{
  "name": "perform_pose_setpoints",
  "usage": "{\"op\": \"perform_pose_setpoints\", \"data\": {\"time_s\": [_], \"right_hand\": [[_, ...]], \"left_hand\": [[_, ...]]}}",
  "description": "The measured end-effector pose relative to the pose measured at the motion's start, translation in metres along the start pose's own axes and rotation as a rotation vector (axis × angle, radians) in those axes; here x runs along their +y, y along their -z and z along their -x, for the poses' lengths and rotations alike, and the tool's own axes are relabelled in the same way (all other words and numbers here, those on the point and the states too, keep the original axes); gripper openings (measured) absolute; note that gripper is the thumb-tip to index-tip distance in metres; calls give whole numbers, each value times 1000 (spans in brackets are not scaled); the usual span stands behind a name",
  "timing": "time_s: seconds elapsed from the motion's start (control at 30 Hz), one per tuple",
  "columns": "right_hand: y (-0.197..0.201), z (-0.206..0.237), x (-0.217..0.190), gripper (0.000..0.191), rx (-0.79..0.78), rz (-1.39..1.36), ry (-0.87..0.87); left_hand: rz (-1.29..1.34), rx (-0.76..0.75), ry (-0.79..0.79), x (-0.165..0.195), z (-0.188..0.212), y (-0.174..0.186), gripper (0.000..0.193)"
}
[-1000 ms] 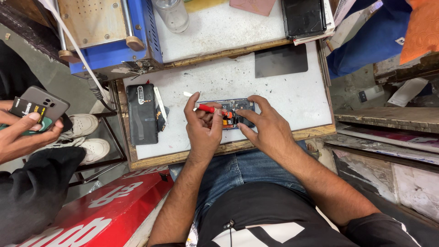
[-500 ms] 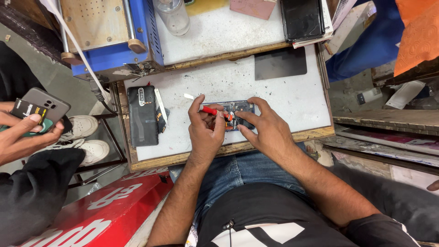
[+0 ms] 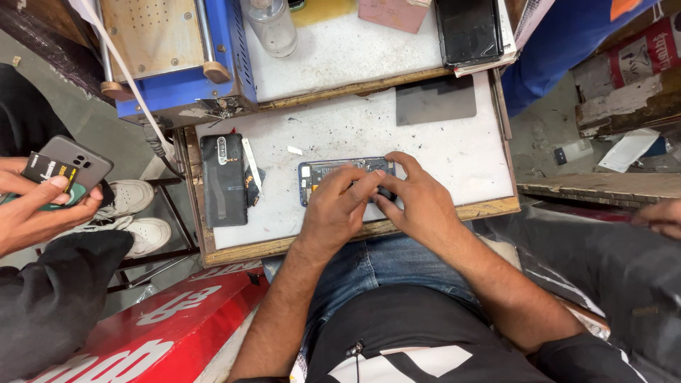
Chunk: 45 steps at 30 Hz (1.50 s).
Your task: The person works on a disassembled smartphone, using a red-handled screwdriver to remove screws and a plastic pry tool to separate components. They handle the phone's internal parts and battery, then pick up a black phone back cover and inspect it.
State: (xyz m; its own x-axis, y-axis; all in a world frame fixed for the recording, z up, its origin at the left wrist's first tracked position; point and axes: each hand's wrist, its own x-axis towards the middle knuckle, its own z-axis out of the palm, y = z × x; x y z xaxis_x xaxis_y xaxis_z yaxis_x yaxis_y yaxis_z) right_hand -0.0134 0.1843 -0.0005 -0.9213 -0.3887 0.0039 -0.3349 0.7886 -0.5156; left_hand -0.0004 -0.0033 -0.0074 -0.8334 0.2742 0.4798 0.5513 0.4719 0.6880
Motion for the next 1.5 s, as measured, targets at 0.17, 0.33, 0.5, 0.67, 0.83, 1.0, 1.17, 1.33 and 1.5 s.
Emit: {"op": "perform_pose_setpoints", "data": {"time_s": [0.17,0.33,0.5,0.67,0.83,1.0,1.17,1.33,1.5], "right_hand": [[5,0,-4,34,-4,3,4],[4,0,-9,31,56,-3,18],[0,-1,-8,32,62,-5,5],[-2,-3,-7,28,52,20,-24],[-3,-3,-7,26,75,26,-10],[-4,-2,-6,28,96,9,5],[-4,-3,-5,29,69,4,-12],[-3,-3,-6,30,79,6,6],[-2,-4,-4,29,57,13,-5]], "left_hand": [[-36,93,-55,1,0,3,51],[62,133,64,-4,5,-3,46],[121,104,99,-7,11,-4,48],[0,133,-8,-10,12,-9,46],[-91,181,1,-16,13,-14,46],[-46,148,97,-21,20,-14,50],[-22,182,50,-25,22,-16,55],[-16,194,58,-26,24,-17,54],[-9,199,72,-25,23,-18,54]]}}
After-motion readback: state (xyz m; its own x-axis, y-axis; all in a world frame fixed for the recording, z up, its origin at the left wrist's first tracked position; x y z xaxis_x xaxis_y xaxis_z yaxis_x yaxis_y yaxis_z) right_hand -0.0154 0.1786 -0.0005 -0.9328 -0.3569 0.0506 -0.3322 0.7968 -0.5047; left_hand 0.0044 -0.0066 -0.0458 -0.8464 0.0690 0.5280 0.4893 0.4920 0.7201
